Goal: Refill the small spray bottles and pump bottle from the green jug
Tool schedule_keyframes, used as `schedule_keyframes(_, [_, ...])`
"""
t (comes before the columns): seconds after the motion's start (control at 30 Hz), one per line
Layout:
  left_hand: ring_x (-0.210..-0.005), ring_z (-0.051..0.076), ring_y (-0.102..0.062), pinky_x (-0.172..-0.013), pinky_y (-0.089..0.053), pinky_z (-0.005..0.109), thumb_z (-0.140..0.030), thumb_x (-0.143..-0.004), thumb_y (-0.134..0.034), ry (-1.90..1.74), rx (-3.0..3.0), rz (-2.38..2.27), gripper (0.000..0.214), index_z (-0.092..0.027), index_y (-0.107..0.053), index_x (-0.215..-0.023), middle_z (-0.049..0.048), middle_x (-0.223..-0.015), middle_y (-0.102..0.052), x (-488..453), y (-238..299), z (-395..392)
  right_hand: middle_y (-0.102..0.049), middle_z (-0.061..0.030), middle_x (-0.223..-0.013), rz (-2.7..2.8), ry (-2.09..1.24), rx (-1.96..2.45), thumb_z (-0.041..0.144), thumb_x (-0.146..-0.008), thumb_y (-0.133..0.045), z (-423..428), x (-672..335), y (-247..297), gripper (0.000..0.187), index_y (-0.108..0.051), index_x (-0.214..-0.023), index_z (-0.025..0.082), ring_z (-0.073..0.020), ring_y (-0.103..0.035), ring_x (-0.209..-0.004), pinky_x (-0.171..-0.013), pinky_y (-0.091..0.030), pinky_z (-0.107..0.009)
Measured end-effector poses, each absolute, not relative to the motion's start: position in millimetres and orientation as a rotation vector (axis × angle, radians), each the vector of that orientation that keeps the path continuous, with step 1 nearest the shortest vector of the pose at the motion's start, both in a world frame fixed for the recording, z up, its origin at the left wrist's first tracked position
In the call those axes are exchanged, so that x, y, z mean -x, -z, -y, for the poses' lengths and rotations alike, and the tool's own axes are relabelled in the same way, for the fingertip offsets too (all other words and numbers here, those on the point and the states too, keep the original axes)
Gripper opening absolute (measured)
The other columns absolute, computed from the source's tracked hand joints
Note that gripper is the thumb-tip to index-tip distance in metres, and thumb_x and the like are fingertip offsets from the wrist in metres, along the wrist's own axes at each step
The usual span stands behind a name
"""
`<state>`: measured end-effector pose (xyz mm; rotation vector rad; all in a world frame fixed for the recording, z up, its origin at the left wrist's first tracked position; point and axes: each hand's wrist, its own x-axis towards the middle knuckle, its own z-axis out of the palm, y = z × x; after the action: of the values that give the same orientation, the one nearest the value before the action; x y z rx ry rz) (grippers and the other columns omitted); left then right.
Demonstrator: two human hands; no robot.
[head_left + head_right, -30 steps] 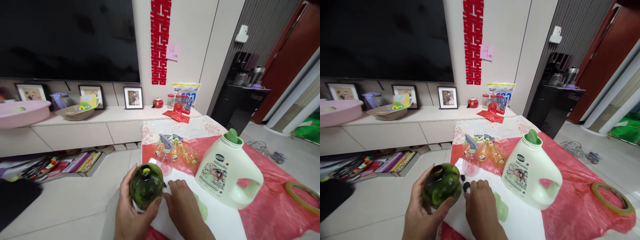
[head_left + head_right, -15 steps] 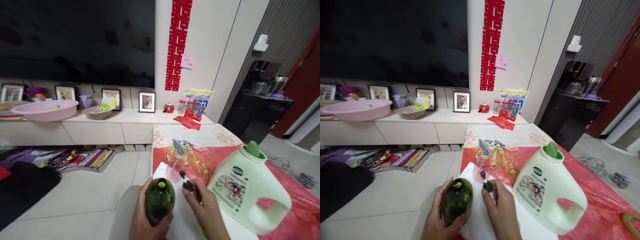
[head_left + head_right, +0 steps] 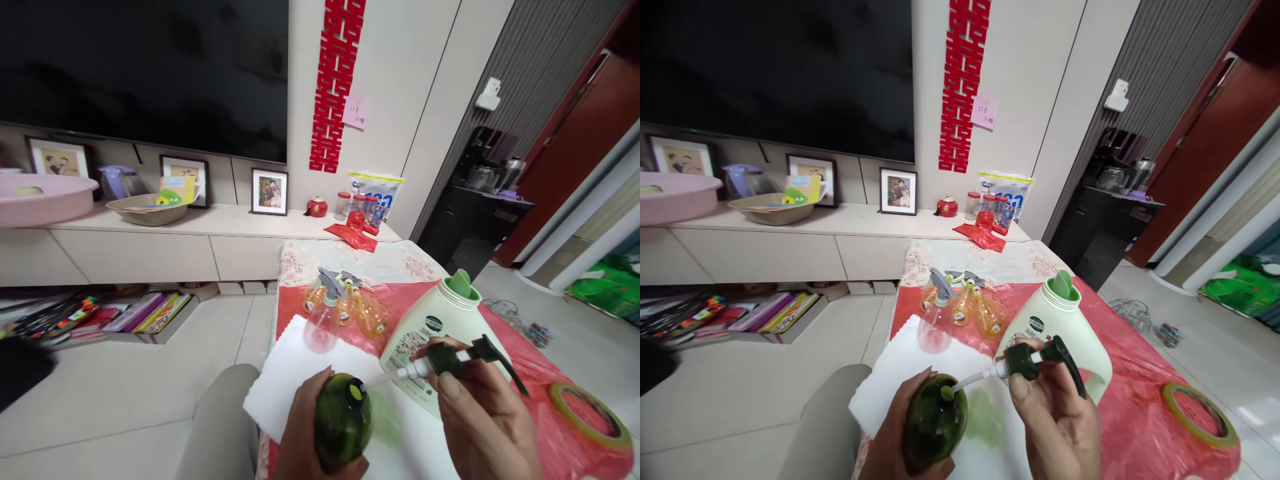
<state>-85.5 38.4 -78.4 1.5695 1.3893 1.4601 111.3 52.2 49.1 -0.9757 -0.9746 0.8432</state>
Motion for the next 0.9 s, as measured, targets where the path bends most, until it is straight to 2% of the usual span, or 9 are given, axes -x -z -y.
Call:
schedule_keyframes(0.07, [-0.121,0.033,-0.068,-0.106,-0.058,0.048,-0.010,-0.055,-0.074,-1.428,-1.580,-1.358,0.094,-0.024,-0.049,-0.145,0.0105,-0.136,-0.065,84,80,-38,-0.077,-0.0091,-0.115,1.007,-0.882,0.981,0.030,-0.077,-0.087,-53,-112,-46,0.038,-0.076,-0.113,0.025,-0.0214,-0.075,-0.100,-0.086,-0.062,-0.028])
schedule_keyframes(0.17, [-0.123,0.035,-0.066,-0.106,-0.057,0.050,-0.008,-0.054,-0.076,-1.414,-1.573,-1.352,0.096,-0.024,-0.049,-0.145,0.0121,-0.138,-0.064,82,80,-38,-0.078,-0.0108,-0.111,1.112,-0.959,1.028,0.035,-0.078,-0.086,-54,-105,-38,0.041,-0.076,-0.116,0.023,-0.0246,-0.076,-0.099,-0.085,-0.063,-0.031])
schedule_keyframes(0.27, [-0.123,0.035,-0.066,-0.105,-0.057,0.052,-0.008,-0.055,-0.076,-1.405,-1.577,-1.326,0.097,-0.025,-0.047,-0.146,0.0124,-0.138,-0.063,81,79,-39,-0.077,-0.0097,-0.104,1.197,-0.952,1.111,0.044,-0.077,-0.086,-52,-90,-30,0.040,-0.077,-0.109,0.021,-0.0254,-0.074,-0.097,-0.087,-0.061,-0.033])
schedule_keyframes(0.37, [-0.120,0.034,-0.067,-0.103,-0.059,0.050,-0.010,-0.057,-0.077,-1.410,-1.600,-1.239,0.097,-0.026,-0.045,-0.147,0.0119,-0.138,-0.063,80,78,-39,-0.074,-0.0067,-0.098,1.304,-0.938,1.147,0.050,-0.079,-0.082,-51,-77,-23,0.036,-0.077,-0.102,0.022,-0.0231,-0.071,-0.095,-0.085,-0.059,-0.030])
schedule_keyframes(0.5, [-0.121,0.033,-0.067,-0.103,-0.059,0.049,-0.013,-0.059,-0.080,-1.424,-1.621,-1.210,0.098,-0.028,-0.044,-0.148,0.0099,-0.137,-0.063,78,80,-40,-0.072,-0.0062,-0.100,1.379,-0.991,1.152,0.054,-0.081,-0.078,-52,-79,-12,0.037,-0.077,-0.102,0.023,-0.0232,-0.071,-0.096,-0.084,-0.057,-0.029])
schedule_keyframes(0.63, [-0.123,0.033,-0.065,-0.103,-0.058,0.049,-0.015,-0.060,-0.081,-1.410,-1.632,-1.221,0.097,-0.028,-0.044,-0.148,0.0103,-0.137,-0.063,75,83,-39,-0.074,-0.0094,-0.115,1.434,-1.066,1.184,0.053,-0.081,-0.080,-54,-94,-6,0.046,-0.075,-0.116,0.024,-0.0263,-0.071,-0.108,-0.095,-0.058,-0.034])
schedule_keyframes(0.77, [-0.125,0.036,-0.064,-0.104,-0.057,0.052,-0.020,-0.059,-0.085,-1.403,-1.647,-1.225,0.098,-0.026,-0.044,-0.148,0.0121,-0.137,-0.064,71,85,-40,-0.065,-0.0128,-0.142,1.381,-1.196,1.147,0.052,-0.082,-0.080,-49,-101,-5,0.070,-0.062,-0.145,0.027,-0.0290,-0.063,-0.132,-0.110,-0.052,-0.038])
schedule_keyframes(0.9, [-0.125,0.036,-0.065,-0.105,-0.057,0.052,-0.019,-0.059,-0.083,-1.407,-1.650,-1.216,0.098,-0.025,-0.044,-0.148,0.0133,-0.138,-0.063,68,85,-40,-0.069,-0.0108,-0.136,1.254,-1.223,1.104,0.052,-0.084,-0.078,-46,-99,-3,0.068,-0.061,-0.147,0.031,-0.0278,-0.065,-0.128,-0.111,-0.052,-0.039])
